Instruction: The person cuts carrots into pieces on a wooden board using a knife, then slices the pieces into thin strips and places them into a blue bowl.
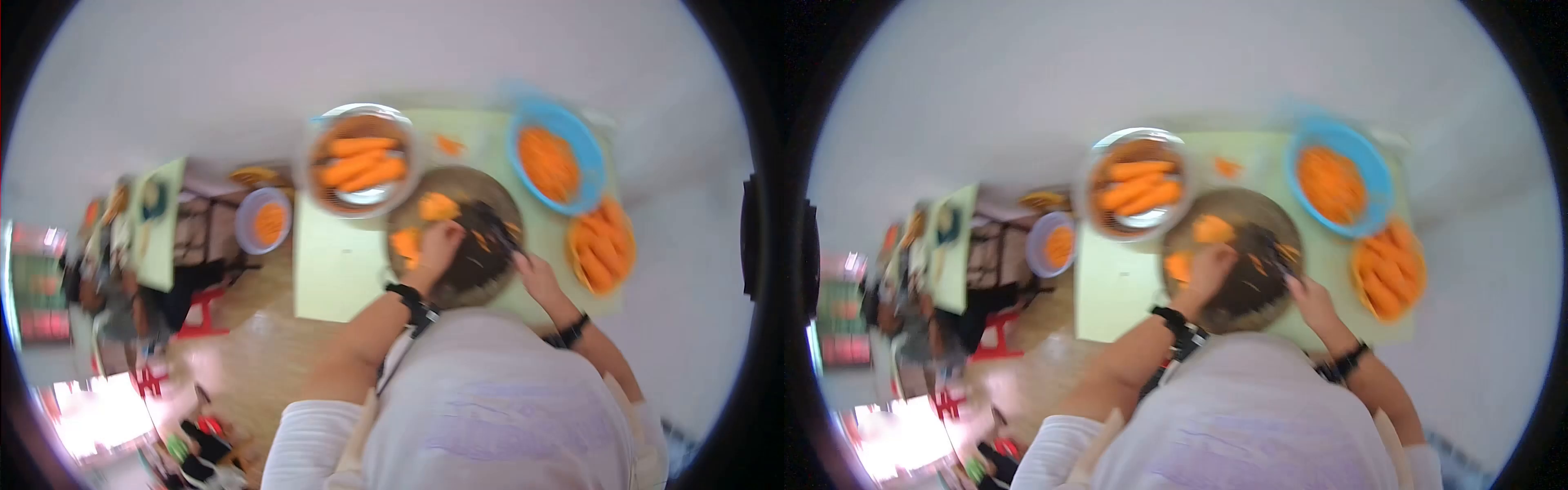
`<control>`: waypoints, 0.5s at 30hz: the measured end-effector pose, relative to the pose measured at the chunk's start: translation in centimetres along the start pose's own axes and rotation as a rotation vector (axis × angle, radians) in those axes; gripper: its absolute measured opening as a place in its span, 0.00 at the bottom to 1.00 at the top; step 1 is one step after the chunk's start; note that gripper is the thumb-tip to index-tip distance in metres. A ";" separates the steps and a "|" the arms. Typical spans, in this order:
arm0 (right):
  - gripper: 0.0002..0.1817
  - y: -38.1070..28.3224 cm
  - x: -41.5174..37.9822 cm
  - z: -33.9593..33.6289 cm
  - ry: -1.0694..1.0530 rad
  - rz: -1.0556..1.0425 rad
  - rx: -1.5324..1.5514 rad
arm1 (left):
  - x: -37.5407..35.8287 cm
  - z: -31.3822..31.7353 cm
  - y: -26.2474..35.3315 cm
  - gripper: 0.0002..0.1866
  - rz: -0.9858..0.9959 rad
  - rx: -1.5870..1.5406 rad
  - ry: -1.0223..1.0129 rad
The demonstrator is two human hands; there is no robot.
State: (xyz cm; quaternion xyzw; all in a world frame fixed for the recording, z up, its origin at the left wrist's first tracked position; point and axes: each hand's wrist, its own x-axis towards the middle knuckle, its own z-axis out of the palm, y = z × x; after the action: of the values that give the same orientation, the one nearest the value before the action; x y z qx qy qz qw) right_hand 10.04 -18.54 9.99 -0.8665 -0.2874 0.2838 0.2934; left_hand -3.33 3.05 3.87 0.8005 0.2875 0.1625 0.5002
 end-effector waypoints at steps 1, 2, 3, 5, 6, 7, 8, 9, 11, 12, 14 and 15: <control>0.27 1.1 0.3 0.0 0.002 -0.069 0.026 | -0.4 -0.2 -0.7 0.09 0.048 -0.077 0.005; 0.27 2.3 0.7 0.0 -0.081 0.044 0.083 | -1.0 -0.2 -1.7 0.08 -0.144 -0.213 -0.063; 0.26 5.0 1.7 0.3 -0.089 0.005 0.056 | -1.6 -0.6 -2.2 0.06 -0.209 -0.301 -0.051; 0.24 2.9 1.1 -1.2 -0.275 0.128 0.240 | -3.4 -3.4 0.6 0.07 -0.367 -0.333 0.040; 0.24 4.1 1.5 -1.4 -0.341 0.153 0.308 | -3.9 -2.8 -1.3 0.08 -0.401 -0.493 0.088; 0.24 4.8 1.7 -1.7 -0.377 0.126 0.286 | -4.5 -2.4 -3.3 0.09 -0.421 -0.654 0.132; 0.24 4.7 2.4 -1.6 -0.393 0.073 0.271 | -5.0 -4.2 -2.7 0.10 -0.440 -0.652 0.229; 0.24 4.6 2.5 -2.0 -0.406 0.048 0.268 | -5.4 -4.4 -2.9 0.09 -0.478 -0.683 0.304; 0.24 4.4 2.9 -2.8 -0.442 -0.009 0.185 | -6.6 -4.5 -4.1 0.09 -0.509 -0.849 0.451; 0.24 4.5 3.3 -2.7 -0.463 -0.038 0.110 | -7.6 -4.8 -4.2 0.09 -0.523 -0.913 0.504; 0.24 4.6 4.3 -2.5 -0.473 -0.068 0.069 | -9.4 -5.3 -3.0 0.08 -0.554 -1.009 0.621; 0.24 4.9 4.5 -2.5 -0.463 -0.071 0.067 | -10.2 -5.2 -3.2 0.08 -0.544 -1.012 0.662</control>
State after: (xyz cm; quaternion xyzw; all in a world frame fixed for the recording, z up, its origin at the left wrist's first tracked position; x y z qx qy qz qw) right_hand 16.38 -19.67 6.93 -0.7574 -0.3676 0.4739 0.2582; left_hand -15.10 1.45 3.67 0.2737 0.5060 0.3827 0.7230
